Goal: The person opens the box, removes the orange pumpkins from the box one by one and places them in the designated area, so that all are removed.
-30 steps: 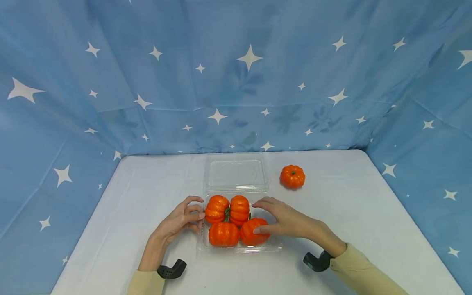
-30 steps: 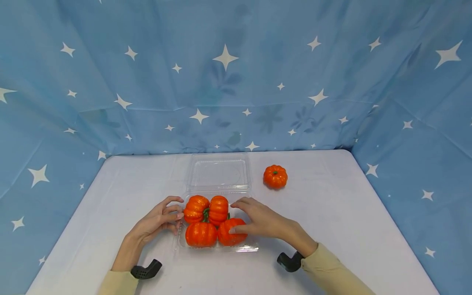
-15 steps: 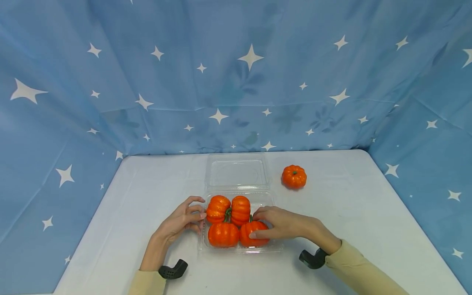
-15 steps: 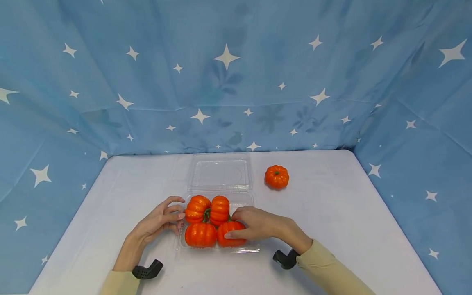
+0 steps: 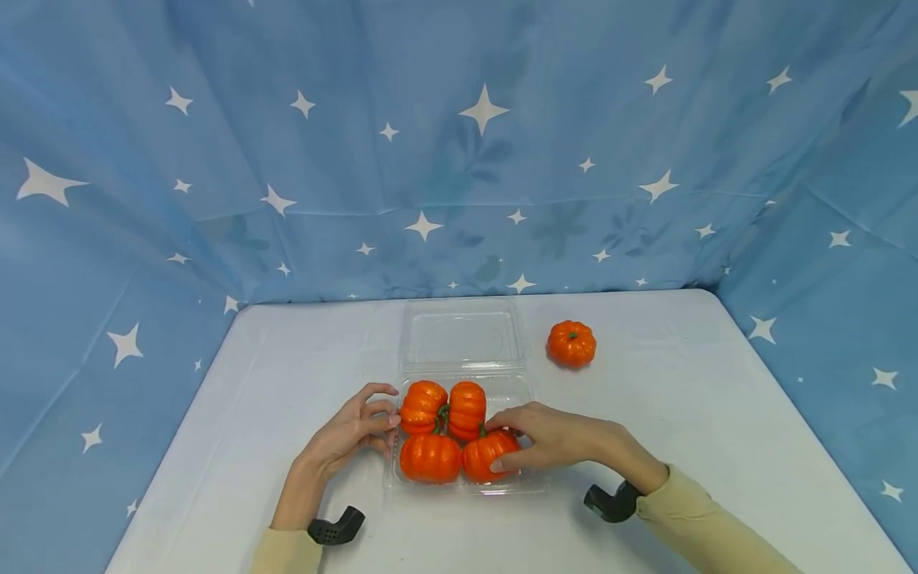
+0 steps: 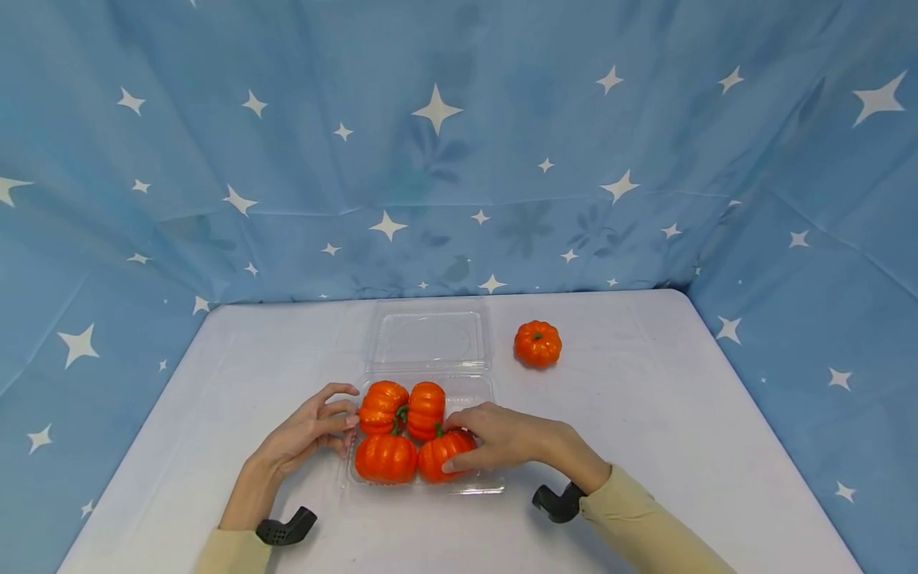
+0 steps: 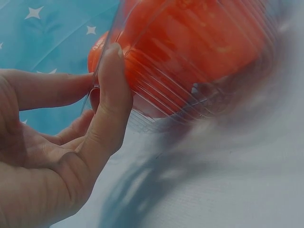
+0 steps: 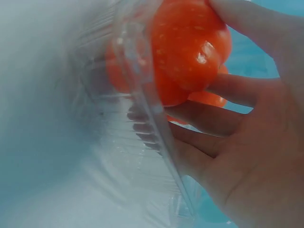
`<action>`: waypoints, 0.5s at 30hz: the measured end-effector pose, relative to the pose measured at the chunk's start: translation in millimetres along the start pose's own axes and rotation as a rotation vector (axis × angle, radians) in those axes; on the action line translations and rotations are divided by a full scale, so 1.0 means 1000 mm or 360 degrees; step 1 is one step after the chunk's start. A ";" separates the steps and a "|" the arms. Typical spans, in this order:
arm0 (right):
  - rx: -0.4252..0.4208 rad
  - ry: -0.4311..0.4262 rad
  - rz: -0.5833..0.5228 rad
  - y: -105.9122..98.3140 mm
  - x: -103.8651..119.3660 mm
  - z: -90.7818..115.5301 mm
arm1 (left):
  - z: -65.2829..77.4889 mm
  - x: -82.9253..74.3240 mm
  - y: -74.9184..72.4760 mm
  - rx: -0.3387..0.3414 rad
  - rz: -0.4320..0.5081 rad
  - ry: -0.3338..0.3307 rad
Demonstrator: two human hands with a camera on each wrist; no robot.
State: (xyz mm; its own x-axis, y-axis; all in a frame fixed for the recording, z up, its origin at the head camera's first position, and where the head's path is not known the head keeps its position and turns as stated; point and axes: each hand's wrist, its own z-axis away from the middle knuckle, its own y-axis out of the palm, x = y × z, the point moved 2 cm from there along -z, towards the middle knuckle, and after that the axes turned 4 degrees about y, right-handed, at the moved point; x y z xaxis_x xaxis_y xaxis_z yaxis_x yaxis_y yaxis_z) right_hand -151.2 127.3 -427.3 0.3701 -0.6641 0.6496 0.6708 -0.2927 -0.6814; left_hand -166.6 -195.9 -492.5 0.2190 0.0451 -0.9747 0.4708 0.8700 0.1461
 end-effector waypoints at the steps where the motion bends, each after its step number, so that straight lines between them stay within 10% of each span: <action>1: -0.0005 0.0004 -0.0006 0.000 0.000 0.001 | 0.000 0.001 0.000 -0.0001 -0.0002 0.0000; 15: -0.0126 -0.0029 -0.0064 -0.004 0.002 0.019 | 0.001 0.000 0.000 0.0017 0.0022 -0.0002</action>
State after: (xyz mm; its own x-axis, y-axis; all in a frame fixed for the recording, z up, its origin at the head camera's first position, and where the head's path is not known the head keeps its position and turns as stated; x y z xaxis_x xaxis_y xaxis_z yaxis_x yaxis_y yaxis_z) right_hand -140.7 140.0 -417.0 0.3562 -0.6383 0.6824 0.6325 -0.3729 -0.6789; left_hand -166.1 -196.1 -491.9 0.2263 0.0565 -0.9724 0.4768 0.8641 0.1611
